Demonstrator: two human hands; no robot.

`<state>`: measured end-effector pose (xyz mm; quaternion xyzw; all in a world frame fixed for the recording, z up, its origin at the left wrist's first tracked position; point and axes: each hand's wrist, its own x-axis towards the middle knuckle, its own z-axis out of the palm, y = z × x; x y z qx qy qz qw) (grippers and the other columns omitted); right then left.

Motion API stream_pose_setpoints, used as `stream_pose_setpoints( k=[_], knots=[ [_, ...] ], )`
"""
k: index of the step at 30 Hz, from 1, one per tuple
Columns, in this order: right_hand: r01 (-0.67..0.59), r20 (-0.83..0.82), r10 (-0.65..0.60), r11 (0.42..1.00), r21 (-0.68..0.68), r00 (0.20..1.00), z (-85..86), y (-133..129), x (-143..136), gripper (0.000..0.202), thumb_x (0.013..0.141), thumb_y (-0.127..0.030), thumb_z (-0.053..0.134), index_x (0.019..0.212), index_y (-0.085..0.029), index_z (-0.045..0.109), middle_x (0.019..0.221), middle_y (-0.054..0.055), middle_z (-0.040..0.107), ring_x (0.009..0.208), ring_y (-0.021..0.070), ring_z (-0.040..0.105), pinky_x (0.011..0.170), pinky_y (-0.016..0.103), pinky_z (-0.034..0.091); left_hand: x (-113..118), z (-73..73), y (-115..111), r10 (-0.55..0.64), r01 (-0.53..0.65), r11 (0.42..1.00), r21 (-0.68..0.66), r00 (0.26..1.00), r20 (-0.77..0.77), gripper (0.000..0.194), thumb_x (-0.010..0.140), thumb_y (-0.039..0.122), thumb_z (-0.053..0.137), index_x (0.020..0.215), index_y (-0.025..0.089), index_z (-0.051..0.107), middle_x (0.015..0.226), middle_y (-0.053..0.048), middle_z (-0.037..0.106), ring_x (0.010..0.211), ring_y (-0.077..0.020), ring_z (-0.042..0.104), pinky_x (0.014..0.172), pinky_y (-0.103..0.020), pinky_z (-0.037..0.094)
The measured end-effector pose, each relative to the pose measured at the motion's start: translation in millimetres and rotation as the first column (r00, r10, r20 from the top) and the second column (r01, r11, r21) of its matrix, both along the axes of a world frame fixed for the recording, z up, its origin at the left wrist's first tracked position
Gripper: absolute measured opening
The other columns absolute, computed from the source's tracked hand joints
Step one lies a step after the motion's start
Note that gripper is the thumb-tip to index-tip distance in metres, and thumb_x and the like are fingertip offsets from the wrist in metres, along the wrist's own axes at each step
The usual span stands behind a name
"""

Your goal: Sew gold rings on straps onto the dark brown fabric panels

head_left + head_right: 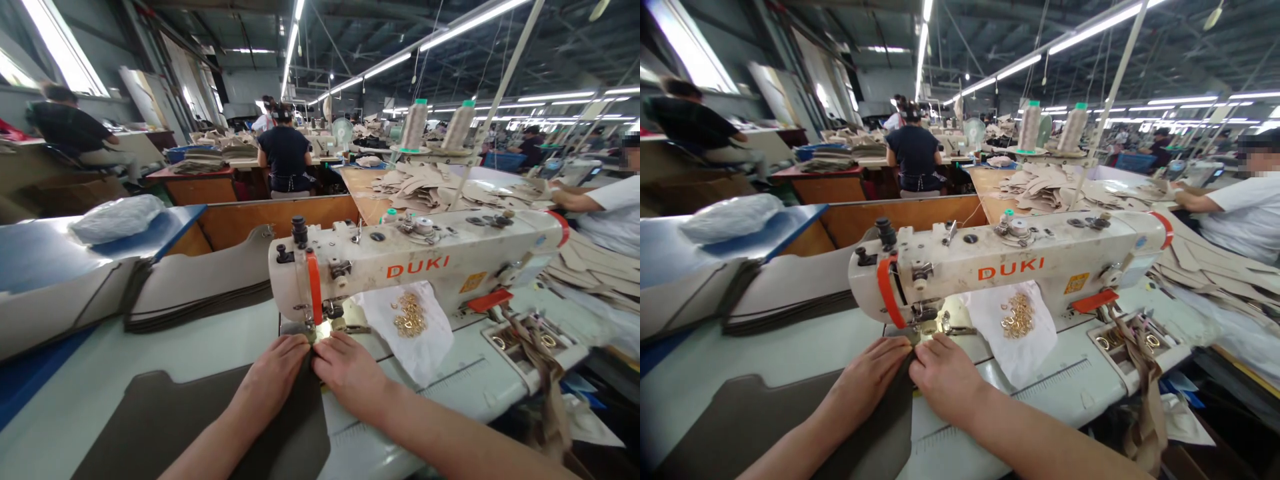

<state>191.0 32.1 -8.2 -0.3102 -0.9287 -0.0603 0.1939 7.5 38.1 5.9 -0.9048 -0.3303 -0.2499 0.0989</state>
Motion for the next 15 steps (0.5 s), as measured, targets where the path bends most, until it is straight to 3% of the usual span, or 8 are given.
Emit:
stream_pose_setpoints(
  k=[6,15],
  knots=[
    [0.044,-0.038,-0.044,0.999,-0.004,0.998,-3.1,10.4,0.4,0.004,0.087,-0.016,0.058,0.085,-0.017,0.056,0.096,0.003,0.063,0.086,0.0176,0.055,0.091,0.031,0.039,2.0,-0.4,13.9,0.01,-0.011,0.996,0.091,1.0,0.011,0.043,0.097,0.012,0.027,0.08,0.016,0.067,0.079,-0.005,0.073,0.077,-0.0158,0.067,0.077,-0.029,0.058],
    [0.076,0.001,-0.076,0.996,-0.043,0.997,-0.5,16.6,-0.9,0.004,0.087,-0.015,0.058,0.085,-0.017,0.057,0.097,0.004,0.066,0.086,0.0182,0.055,0.092,0.032,0.039,-5.0,-10.4,23.8,0.032,-0.032,0.999,0.009,0.998,0.05,0.036,0.096,0.015,0.033,0.086,0.016,0.067,0.083,-0.006,0.074,0.079,-0.017,0.068,0.076,-0.03,0.059]
  ],
)
